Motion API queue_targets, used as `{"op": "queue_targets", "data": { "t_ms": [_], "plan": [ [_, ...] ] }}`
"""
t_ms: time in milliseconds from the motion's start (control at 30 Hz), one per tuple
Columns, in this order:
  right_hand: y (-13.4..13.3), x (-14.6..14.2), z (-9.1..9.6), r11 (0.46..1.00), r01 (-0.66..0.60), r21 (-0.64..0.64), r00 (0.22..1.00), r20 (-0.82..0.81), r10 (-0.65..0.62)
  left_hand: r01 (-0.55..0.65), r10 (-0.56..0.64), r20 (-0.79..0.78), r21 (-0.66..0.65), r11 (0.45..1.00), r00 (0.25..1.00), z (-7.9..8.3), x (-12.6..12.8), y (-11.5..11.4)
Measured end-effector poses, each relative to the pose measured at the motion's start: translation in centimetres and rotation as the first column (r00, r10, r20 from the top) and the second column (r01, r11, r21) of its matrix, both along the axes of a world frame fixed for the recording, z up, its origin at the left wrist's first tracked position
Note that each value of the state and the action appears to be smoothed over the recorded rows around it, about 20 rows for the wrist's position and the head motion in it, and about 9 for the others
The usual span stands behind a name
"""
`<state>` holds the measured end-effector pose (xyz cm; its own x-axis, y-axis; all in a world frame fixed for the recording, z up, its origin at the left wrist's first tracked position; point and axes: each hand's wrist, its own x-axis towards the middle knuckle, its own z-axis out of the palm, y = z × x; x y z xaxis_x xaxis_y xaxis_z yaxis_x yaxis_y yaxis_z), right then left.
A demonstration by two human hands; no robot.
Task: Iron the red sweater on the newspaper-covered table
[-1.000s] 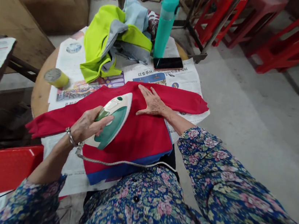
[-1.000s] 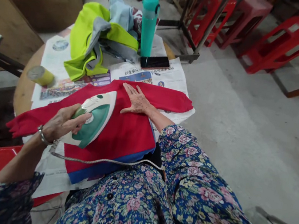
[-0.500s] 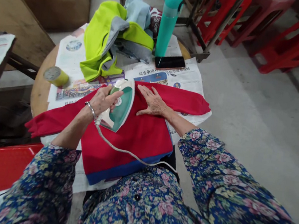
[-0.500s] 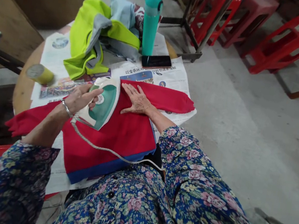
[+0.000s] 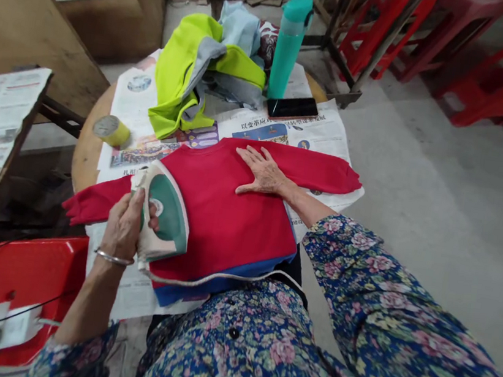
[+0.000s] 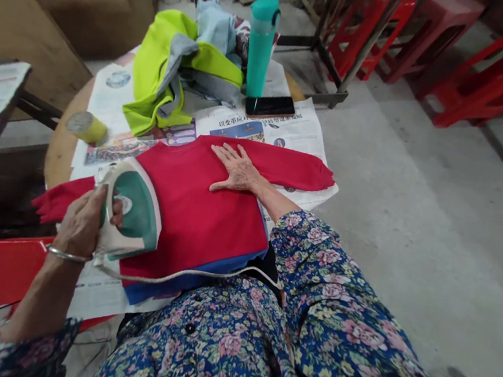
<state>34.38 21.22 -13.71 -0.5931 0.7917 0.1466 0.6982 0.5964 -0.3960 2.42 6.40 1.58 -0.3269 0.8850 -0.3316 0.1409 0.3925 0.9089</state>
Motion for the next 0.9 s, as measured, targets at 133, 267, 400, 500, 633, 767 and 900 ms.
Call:
{"op": "queue_targets", "data": {
  "t_ms": [133,267,400,500,633,767,900],
  "plan": [
    [0.0,0.1,0.0,1.0,-0.001,-0.004,1.0,-0.001,0.001,0.115,-0.115,-0.042,-0.013,0.993,0.992,-0.2,0.9,-4.3],
    [0.0,0.2,-0.1,1.0,0.009,-0.013,1.0,0.007,-0.009,0.199,-0.2,-0.068,-0.023,0.98,0.978,-0.1,2.5,-6.9],
    [-0.1,0.4,-0.1,1.0,0.013,-0.008,1.0,0.028,-0.012,0.218,-0.219,-0.002,-0.047,0.975,0.976,-0.5,3.5,-7.2],
    [-0.2,0.4,-0.1,1.0,0.012,-0.005,0.999,0.048,-0.012,0.202,-0.202,0.018,-0.024,0.979,0.979,-1.2,3.3,-5.9],
    [-0.2,0.4,0.0,1.0,0.015,-0.022,0.998,0.058,-0.013,0.092,-0.092,0.02,-0.002,0.996,0.996,-1.5,2.1,-2.5],
    [-0.1,0.5,0.0,1.0,0.009,-0.03,0.999,0.043,-0.008,-0.082,0.081,0.035,0.012,0.997,0.996,-0.7,1.2,2.4],
    [0.0,0.5,0.1,0.999,0.008,-0.032,0.999,0.042,-0.007,-0.169,0.167,0.038,0.033,0.985,0.985,-0.1,1.1,6.1]
  ]
}}
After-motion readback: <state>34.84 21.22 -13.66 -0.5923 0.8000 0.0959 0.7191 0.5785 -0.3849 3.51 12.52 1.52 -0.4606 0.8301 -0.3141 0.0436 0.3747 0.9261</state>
